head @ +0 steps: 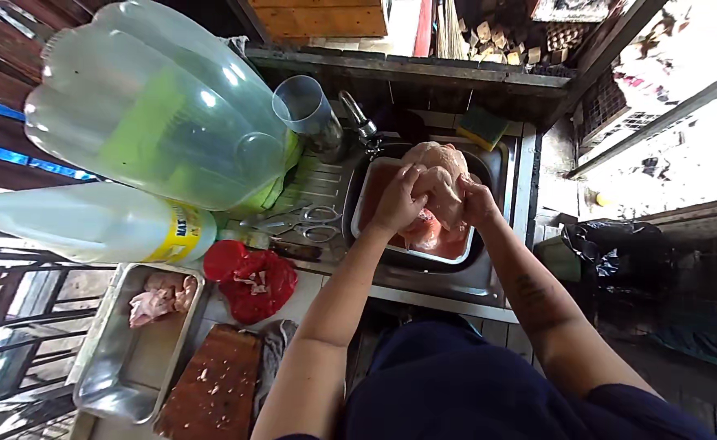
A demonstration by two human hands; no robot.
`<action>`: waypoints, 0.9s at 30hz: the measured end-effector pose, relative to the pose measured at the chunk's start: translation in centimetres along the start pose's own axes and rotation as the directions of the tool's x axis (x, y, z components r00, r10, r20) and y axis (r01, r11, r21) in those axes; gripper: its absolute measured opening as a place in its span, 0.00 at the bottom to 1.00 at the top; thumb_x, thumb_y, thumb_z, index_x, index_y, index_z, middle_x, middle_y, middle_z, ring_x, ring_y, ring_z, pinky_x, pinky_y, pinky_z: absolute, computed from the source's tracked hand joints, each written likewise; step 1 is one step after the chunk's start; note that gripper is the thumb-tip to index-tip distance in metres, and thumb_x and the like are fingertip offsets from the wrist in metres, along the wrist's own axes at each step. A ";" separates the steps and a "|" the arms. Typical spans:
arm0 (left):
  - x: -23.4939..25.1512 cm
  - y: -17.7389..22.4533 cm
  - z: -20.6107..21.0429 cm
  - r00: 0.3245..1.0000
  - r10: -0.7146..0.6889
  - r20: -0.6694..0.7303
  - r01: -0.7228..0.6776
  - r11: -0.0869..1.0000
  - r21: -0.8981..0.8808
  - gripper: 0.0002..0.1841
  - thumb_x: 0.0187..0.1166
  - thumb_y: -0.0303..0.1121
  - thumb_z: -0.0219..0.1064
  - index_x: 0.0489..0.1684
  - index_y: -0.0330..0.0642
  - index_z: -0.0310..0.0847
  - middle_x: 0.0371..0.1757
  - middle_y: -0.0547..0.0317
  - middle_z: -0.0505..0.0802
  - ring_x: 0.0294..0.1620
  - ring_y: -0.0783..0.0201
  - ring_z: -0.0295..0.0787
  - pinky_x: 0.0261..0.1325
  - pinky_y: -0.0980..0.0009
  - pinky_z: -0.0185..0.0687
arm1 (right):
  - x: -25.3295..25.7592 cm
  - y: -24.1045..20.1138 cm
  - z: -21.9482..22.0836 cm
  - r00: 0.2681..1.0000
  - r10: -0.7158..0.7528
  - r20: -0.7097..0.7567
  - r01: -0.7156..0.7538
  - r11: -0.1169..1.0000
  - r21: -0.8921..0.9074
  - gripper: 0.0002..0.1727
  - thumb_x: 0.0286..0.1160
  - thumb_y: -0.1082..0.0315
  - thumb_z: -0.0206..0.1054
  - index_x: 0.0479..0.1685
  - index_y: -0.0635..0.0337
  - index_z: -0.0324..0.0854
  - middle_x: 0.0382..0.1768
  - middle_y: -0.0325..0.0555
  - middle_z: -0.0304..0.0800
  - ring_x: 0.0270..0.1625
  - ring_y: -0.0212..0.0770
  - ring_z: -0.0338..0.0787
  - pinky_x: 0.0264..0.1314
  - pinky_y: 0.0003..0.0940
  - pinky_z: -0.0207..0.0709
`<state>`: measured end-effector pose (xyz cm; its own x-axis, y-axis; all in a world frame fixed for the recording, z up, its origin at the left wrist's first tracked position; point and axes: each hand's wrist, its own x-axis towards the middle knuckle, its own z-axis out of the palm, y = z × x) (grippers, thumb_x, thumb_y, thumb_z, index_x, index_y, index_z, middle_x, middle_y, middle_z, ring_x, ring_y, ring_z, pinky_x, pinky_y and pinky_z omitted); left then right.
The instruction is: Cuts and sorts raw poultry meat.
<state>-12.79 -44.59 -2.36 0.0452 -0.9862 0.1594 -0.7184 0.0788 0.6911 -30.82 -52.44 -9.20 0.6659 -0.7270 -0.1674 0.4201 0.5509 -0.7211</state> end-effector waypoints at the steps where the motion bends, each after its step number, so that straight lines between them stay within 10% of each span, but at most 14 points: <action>1: 0.0 -0.1 0.4 1.000 -0.007 -0.016 0.007 1.000 -0.024 0.24 0.65 0.22 0.76 0.62 0.27 0.82 0.76 0.30 0.81 0.77 0.41 0.80 0.80 0.51 0.75 | 0.1 0.1 -0.3 1.000 -0.016 0.021 0.016 1.000 -0.006 0.39 0.65 0.48 0.71 0.77 0.54 0.65 0.55 0.44 0.91 0.56 0.40 0.92 0.62 0.45 0.87; 9: -1.1 0.1 2.6 0.995 0.024 -0.096 -0.016 0.997 0.079 0.14 0.57 0.20 0.80 0.41 0.33 0.88 0.76 0.33 0.76 0.64 0.44 0.88 0.54 0.53 0.92 | 0.3 -0.8 1.6 0.979 -0.172 -0.112 0.078 0.817 -0.571 0.59 0.54 0.54 0.83 0.91 0.58 0.52 0.79 0.55 0.74 0.76 0.42 0.80 0.77 0.42 0.77; 18: -2.7 0.8 3.5 0.993 0.016 -0.115 -0.028 0.994 -0.106 0.10 0.56 0.20 0.82 0.30 0.35 0.86 0.68 0.39 0.83 0.67 0.48 0.83 0.65 0.55 0.85 | 0.4 1.7 0.3 0.907 -0.404 -0.118 0.296 0.810 -0.506 0.25 0.80 0.63 0.64 0.73 0.67 0.75 0.62 0.51 0.87 0.63 0.36 0.88 0.68 0.37 0.83; 23: -2.6 1.3 4.1 0.996 -0.081 -0.046 0.077 0.993 -0.093 0.12 0.56 0.20 0.81 0.35 0.35 0.86 0.74 0.37 0.78 0.72 0.44 0.79 0.66 0.51 0.85 | -0.4 2.3 -0.2 0.947 -0.271 -0.170 0.151 0.848 -0.508 0.25 0.84 0.57 0.60 0.76 0.57 0.73 0.64 0.47 0.85 0.59 0.36 0.87 0.62 0.39 0.84; 27: -3.0 2.1 4.9 0.994 -0.105 0.012 0.105 0.994 0.023 0.12 0.58 0.21 0.80 0.37 0.39 0.88 0.78 0.38 0.75 0.71 0.43 0.81 0.62 0.49 0.87 | -1.0 -1.2 0.2 0.957 0.160 -0.243 -0.271 0.793 -0.546 0.30 0.89 0.43 0.53 0.74 0.57 0.75 0.57 0.52 0.90 0.54 0.43 0.90 0.59 0.47 0.84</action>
<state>-17.85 -42.19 -4.88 0.1126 -0.9906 0.0777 -0.7251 -0.0285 0.6880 -31.89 -52.30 -8.07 0.5545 -0.7071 -0.4389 -0.1838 0.4103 -0.8932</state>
